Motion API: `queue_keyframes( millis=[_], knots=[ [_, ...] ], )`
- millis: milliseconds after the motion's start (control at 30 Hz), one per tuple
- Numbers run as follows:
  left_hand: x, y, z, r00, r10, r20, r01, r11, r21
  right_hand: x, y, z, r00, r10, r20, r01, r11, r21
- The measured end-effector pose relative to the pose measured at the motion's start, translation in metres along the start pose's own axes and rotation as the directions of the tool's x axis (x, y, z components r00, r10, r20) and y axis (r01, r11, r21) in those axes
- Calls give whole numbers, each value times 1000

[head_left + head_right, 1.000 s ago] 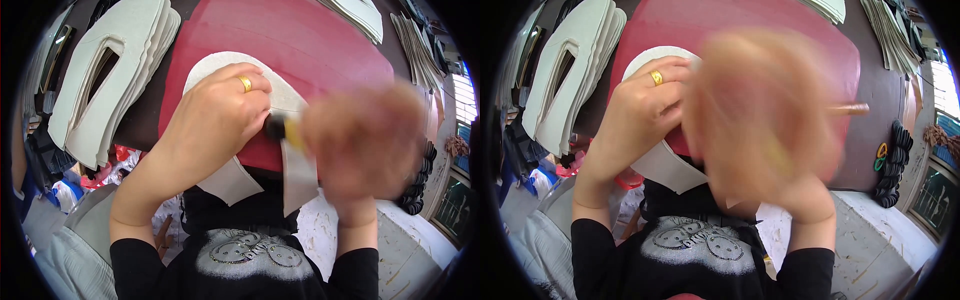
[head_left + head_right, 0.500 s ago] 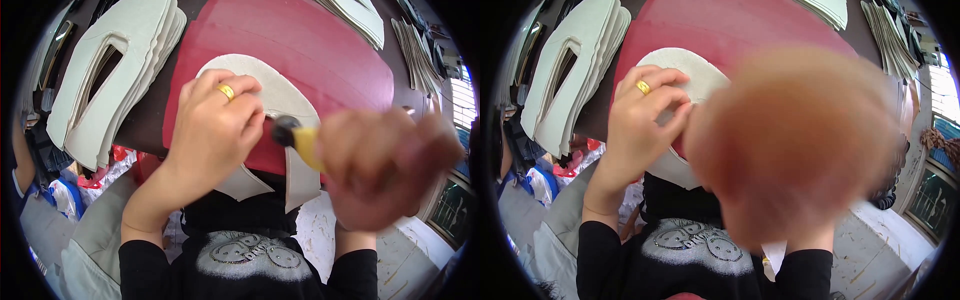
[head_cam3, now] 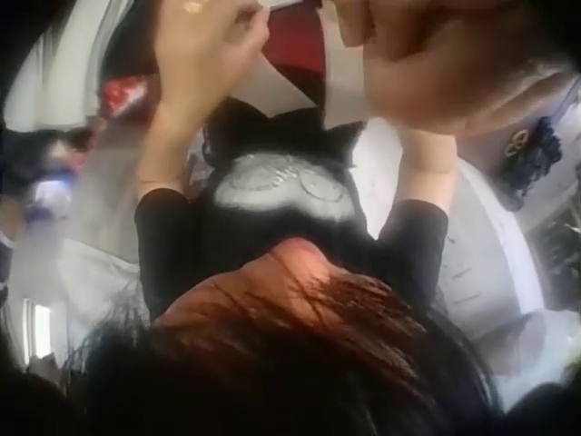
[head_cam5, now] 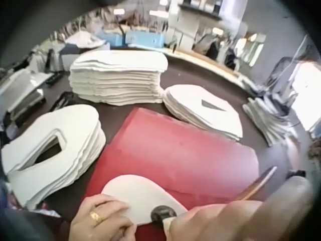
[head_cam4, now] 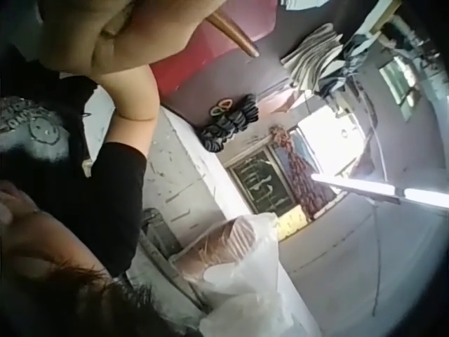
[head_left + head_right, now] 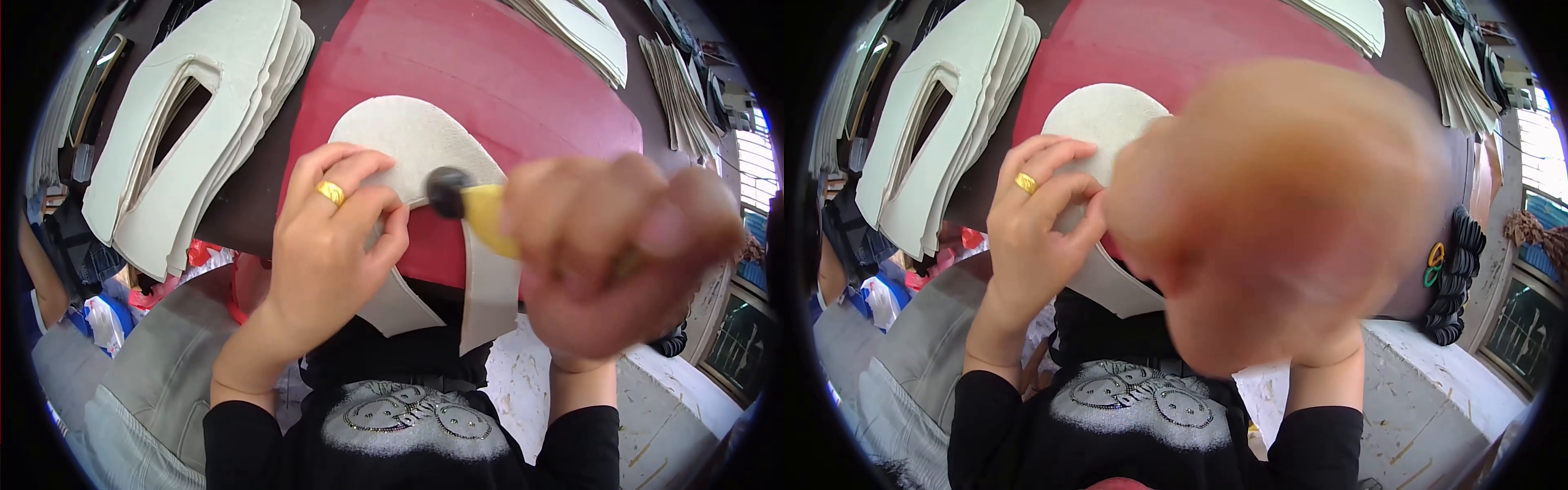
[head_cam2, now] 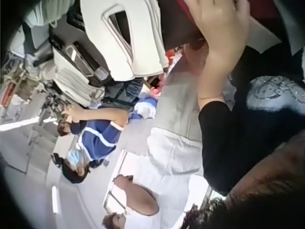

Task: Apply adhesive to the edges of white shoe components using a brush and stack them.

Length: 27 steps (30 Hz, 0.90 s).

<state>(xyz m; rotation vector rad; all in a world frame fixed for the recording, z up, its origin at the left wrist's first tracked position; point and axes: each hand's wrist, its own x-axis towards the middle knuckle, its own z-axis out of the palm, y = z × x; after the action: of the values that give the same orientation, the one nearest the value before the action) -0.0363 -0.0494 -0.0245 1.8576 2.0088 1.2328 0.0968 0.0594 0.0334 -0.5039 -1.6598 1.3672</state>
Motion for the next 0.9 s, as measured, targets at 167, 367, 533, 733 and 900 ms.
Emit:
queue_keyframes(
  millis=[167, 367, 533, 733, 900],
  knots=[
    [12, -16, -9, 982, 36, 188, -9, 990, -141, -4, -9, -5, 999, -28, 24, 26, 997, 77],
    [6, -20, -17, 985, 127, 117, -130, 991, 14, -9, -5, 9, 997, 76, 4, -76, 997, 20],
    [-2, -14, -7, 1000, -3, 8, 3, 998, -67, 5, -38, 11, 957, -75, 281, 87, 996, -32],
    [-4, -14, -9, 999, -26, 23, 27, 998, -64, -4, -20, 11, 994, 26, 107, -17, 996, -83],
    [17, -20, -6, 985, 110, 131, -96, 990, -106, -12, -7, 9, 993, 102, -63, -108, 988, -110]
  ],
)
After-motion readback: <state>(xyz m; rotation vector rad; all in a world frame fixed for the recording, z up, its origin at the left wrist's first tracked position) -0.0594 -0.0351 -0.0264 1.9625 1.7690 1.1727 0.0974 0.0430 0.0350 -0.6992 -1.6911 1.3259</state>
